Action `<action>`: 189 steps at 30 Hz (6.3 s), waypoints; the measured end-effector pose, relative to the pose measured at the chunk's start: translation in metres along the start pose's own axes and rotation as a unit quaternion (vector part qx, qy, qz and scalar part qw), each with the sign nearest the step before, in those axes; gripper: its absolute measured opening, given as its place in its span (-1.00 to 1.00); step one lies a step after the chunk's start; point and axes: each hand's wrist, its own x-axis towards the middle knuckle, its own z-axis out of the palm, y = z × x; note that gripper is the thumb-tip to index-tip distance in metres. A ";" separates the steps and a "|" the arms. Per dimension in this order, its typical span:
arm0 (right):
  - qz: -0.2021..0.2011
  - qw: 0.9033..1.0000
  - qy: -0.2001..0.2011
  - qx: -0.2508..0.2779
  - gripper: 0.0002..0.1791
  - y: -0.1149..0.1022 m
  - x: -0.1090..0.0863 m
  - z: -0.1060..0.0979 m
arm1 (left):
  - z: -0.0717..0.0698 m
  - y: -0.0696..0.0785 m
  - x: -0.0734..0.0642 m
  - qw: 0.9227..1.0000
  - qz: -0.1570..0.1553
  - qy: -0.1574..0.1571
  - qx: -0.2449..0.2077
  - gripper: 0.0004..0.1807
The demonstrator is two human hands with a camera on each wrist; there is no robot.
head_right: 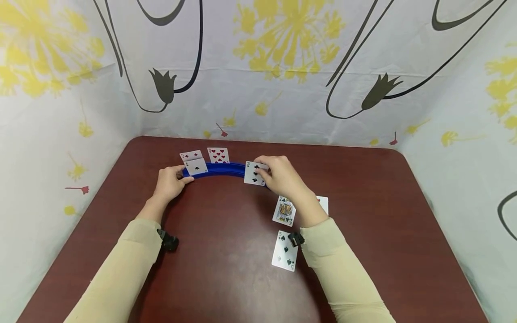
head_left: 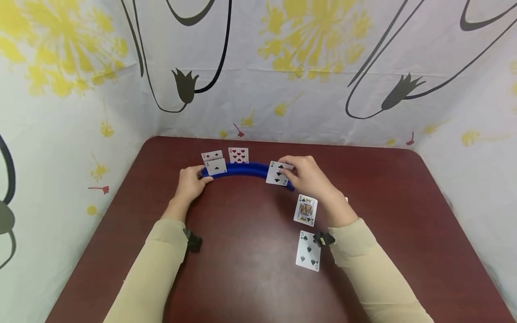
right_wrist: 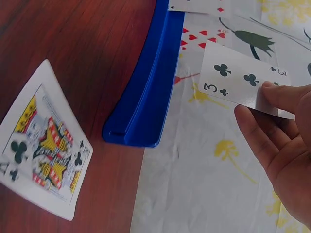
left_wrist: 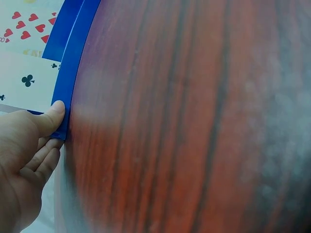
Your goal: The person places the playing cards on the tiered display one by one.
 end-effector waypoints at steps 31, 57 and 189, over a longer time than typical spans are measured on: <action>0.025 1.000 0.010 0.001 -0.78 -0.004 0.036 0.041 | 0.002 -0.002 0.003 1.000 0.000 0.007 -0.011 -0.47; 0.034 0.999 0.010 -0.013 -0.69 -0.012 0.064 0.081 | 0.000 -0.003 0.004 1.000 0.001 0.005 -0.006 -0.45; 0.152 0.988 -0.007 -0.028 -0.61 0.066 -0.072 -0.018 | 0.002 -0.004 0.005 1.000 -0.009 -0.007 -0.005 -0.43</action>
